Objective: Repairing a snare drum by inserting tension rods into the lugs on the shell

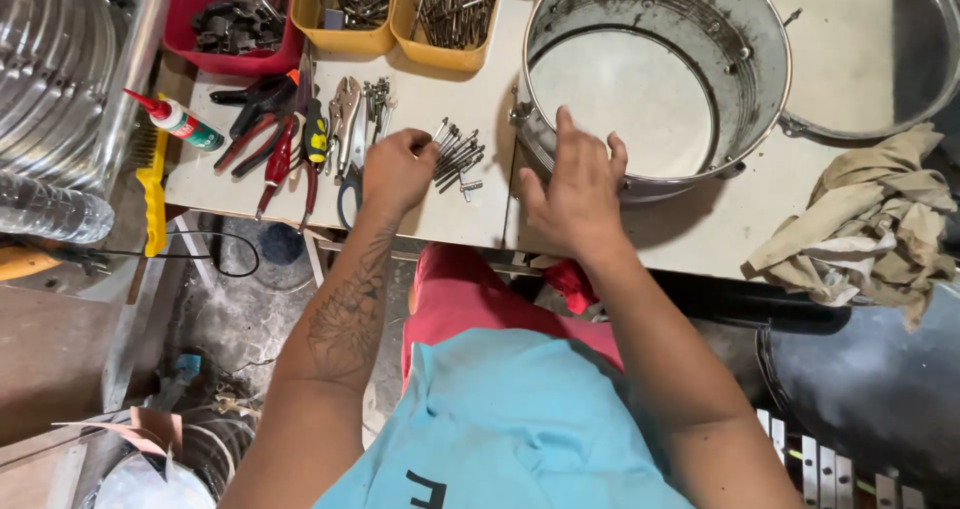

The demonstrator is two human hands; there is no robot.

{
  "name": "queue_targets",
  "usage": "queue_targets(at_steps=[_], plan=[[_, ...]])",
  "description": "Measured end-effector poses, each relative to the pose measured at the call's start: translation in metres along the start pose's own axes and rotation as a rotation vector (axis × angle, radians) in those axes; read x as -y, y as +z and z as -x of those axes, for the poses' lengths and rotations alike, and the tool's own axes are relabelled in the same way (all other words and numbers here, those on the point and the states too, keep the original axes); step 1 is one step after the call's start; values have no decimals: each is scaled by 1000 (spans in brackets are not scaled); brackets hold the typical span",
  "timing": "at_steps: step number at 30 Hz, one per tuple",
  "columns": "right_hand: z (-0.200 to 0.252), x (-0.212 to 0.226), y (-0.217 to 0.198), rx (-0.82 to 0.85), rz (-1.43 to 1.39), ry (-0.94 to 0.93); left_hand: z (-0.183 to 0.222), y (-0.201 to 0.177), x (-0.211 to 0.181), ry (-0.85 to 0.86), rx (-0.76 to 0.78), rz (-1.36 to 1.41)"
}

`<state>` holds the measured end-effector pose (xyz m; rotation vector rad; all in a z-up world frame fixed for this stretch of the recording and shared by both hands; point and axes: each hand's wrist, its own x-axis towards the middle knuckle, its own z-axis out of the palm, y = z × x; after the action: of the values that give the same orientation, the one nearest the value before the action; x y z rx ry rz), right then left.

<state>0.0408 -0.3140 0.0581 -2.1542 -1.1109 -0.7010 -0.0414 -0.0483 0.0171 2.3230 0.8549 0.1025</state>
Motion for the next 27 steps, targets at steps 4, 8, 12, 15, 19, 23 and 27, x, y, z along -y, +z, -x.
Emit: queue_targets(at_steps=[4, 8, 12, 15, 19, 23, 27], plan=[[9, -27, 17, -65, 42, 20, 17, -3, -5, 103, -22, 109], [46, -88, -18, -79, -1, 64, 31, -1, 9, 156, -51, 100], [57, -118, -84, -61, -36, 183, 34, 5, 31, 181, -97, 61], [32, -106, -121, -181, -190, 120, 26, 4, 34, 117, -116, 97], [8, -47, -130, -235, -262, 60, 16, 10, 34, 119, -170, 140], [-4, -7, -89, -95, -312, 65, 14, 9, 24, 118, -176, 131], [0, 10, -25, 36, -86, -24, 10, 18, 39, 167, -197, 81]])
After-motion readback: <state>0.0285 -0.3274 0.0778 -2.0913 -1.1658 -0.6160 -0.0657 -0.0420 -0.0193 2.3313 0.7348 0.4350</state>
